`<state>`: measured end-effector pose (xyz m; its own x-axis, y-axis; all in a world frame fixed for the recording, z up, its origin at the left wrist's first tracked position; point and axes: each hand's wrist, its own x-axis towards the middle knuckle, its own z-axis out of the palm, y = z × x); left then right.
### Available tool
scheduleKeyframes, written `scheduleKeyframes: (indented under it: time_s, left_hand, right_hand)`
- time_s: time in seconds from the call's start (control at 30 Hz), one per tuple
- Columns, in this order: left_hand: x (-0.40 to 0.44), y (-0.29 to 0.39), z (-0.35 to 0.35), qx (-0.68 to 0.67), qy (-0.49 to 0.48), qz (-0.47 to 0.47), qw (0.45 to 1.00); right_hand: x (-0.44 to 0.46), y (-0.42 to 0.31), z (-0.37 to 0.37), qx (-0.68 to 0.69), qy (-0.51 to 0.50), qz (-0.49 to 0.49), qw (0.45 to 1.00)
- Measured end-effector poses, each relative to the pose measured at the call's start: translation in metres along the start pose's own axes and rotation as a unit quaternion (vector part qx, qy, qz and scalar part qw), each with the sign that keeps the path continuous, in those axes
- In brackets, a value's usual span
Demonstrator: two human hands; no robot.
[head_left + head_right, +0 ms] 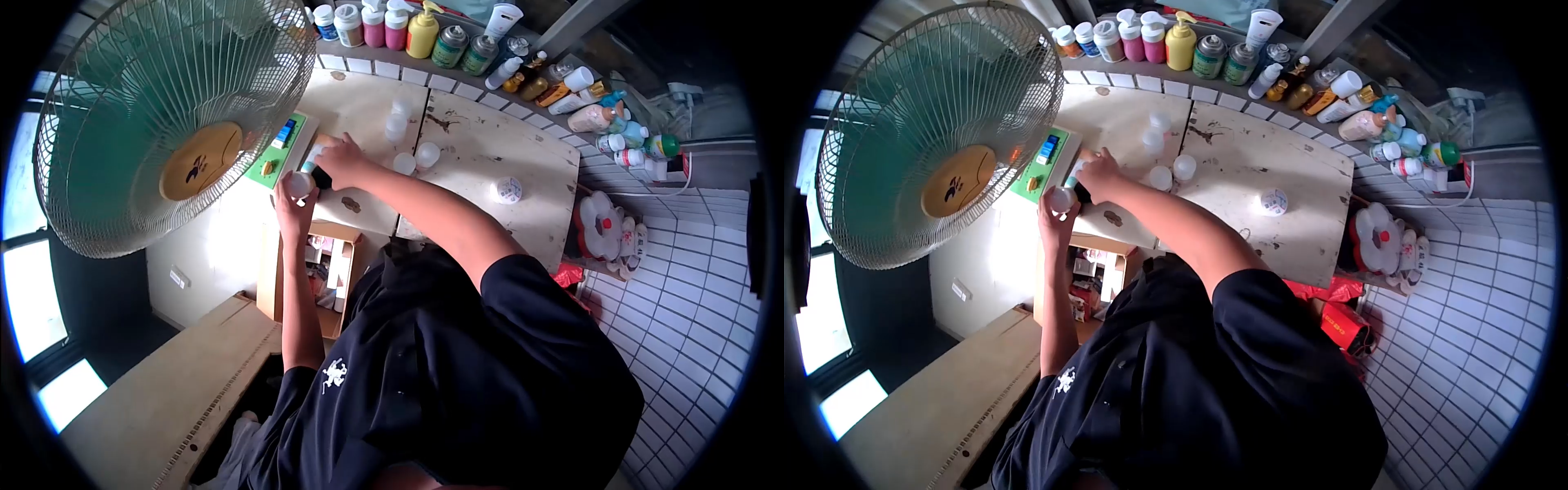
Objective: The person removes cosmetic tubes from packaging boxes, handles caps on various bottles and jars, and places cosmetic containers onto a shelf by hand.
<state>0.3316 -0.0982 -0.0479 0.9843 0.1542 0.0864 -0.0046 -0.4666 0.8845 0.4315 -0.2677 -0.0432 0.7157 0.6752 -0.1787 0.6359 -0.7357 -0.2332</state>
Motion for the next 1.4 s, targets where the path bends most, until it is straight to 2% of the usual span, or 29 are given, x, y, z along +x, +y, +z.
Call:
scheduleKeyframes:
  time_s: [0.07, 0.1, 0.2, 0.23, 0.27, 0.3, 0.33, 0.43, 0.6, 0.63, 0.67, 0.73, 0.8, 0.87, 0.93, 1.03, 1.13, 1.2, 1.23, 1.33, 1.4]
  left_hand:
    - [-0.001, -0.006, 0.003, 0.029, 0.004, 0.012, 0.999]
    - [-0.002, -0.022, 0.007, 0.000, 0.020, 0.027, 0.999]
    - [-0.005, -0.006, 0.005, -0.033, 0.016, -0.024, 0.999]
    - [-0.006, -0.002, 0.002, -0.007, 0.011, -0.024, 1.000]
    - [-0.006, 0.003, 0.000, 0.018, 0.004, -0.020, 1.000]
    - [-0.008, -0.002, 0.007, -0.074, 0.035, -0.029, 0.996]
    - [-0.008, -0.008, 0.008, -0.074, 0.037, -0.030, 0.996]
    - [-0.009, -0.014, 0.009, -0.189, 0.096, -0.112, 0.971]
    - [-0.021, -0.005, 0.002, -0.166, 0.139, -0.101, 0.971]
    - [-0.026, -0.006, 0.002, -0.151, 0.144, -0.109, 0.972]
    - [-0.029, -0.006, 0.002, -0.181, 0.141, -0.116, 0.966]
    - [-0.036, 0.002, 0.003, -0.073, 0.151, -0.078, 0.983]
    - [-0.045, 0.016, 0.006, -0.072, 0.119, -0.082, 0.987]
    - [-0.053, 0.002, 0.021, 0.055, 0.107, 0.036, 0.992]
    - [-0.057, 0.026, 0.028, 0.132, 0.041, 0.049, 0.989]
    - [-0.058, 0.030, 0.053, 0.124, 0.017, 0.030, 0.992]
    - [-0.048, 0.029, 0.060, 0.188, -0.005, 0.080, 0.979]
    - [-0.046, 0.038, 0.051, 0.188, 0.023, 0.100, 0.977]
    - [-0.049, 0.046, 0.044, 0.163, 0.036, 0.056, 0.984]
    - [-0.045, 0.016, 0.032, 0.220, 0.127, 0.027, 0.967]
    - [-0.037, 0.004, 0.020, 0.226, 0.104, 0.030, 0.968]
  right_hand:
    - [-0.007, 0.004, -0.012, 0.013, 0.027, -0.013, 0.999]
    - [-0.006, 0.008, -0.014, 0.024, 0.025, 0.012, 0.999]
    - [-0.017, 0.010, -0.028, 0.079, 0.061, 0.054, 0.994]
    - [-0.018, 0.010, -0.029, 0.085, 0.057, 0.045, 0.994]
    - [-0.019, 0.010, -0.031, 0.055, 0.011, 0.042, 0.998]
    - [-0.016, 0.011, -0.028, 0.024, -0.034, 0.043, 0.998]
    - [-0.012, 0.007, -0.024, 0.024, -0.034, 0.041, 0.998]
    - [-0.002, -0.004, -0.009, 0.021, -0.019, 0.060, 0.998]
    - [-0.004, -0.003, -0.014, 0.025, 0.032, 0.066, 0.997]
    - [-0.007, -0.001, -0.018, 0.022, 0.098, 0.061, 0.993]
    - [-0.008, 0.001, -0.023, 0.022, 0.095, 0.057, 0.994]
    - [-0.009, 0.006, -0.047, 0.068, 0.059, 0.093, 0.992]
    - [-0.014, 0.016, -0.060, 0.075, 0.087, 0.094, 0.989]
    - [-0.006, 0.039, -0.066, 0.209, 0.158, 0.128, 0.957]
    - [-0.002, 0.055, -0.079, 0.174, 0.132, 0.143, 0.965]
    - [0.000, 0.060, -0.070, 0.154, 0.093, 0.123, 0.976]
    - [0.004, 0.051, -0.056, 0.136, 0.078, 0.136, 0.978]
    - [0.003, 0.043, -0.055, 0.145, 0.041, 0.160, 0.976]
    - [-0.001, 0.039, -0.056, 0.147, 0.036, 0.158, 0.976]
    - [-0.013, 0.033, -0.057, 0.130, -0.016, 0.147, 0.980]
    - [-0.016, 0.032, -0.053, 0.101, -0.084, 0.161, 0.978]
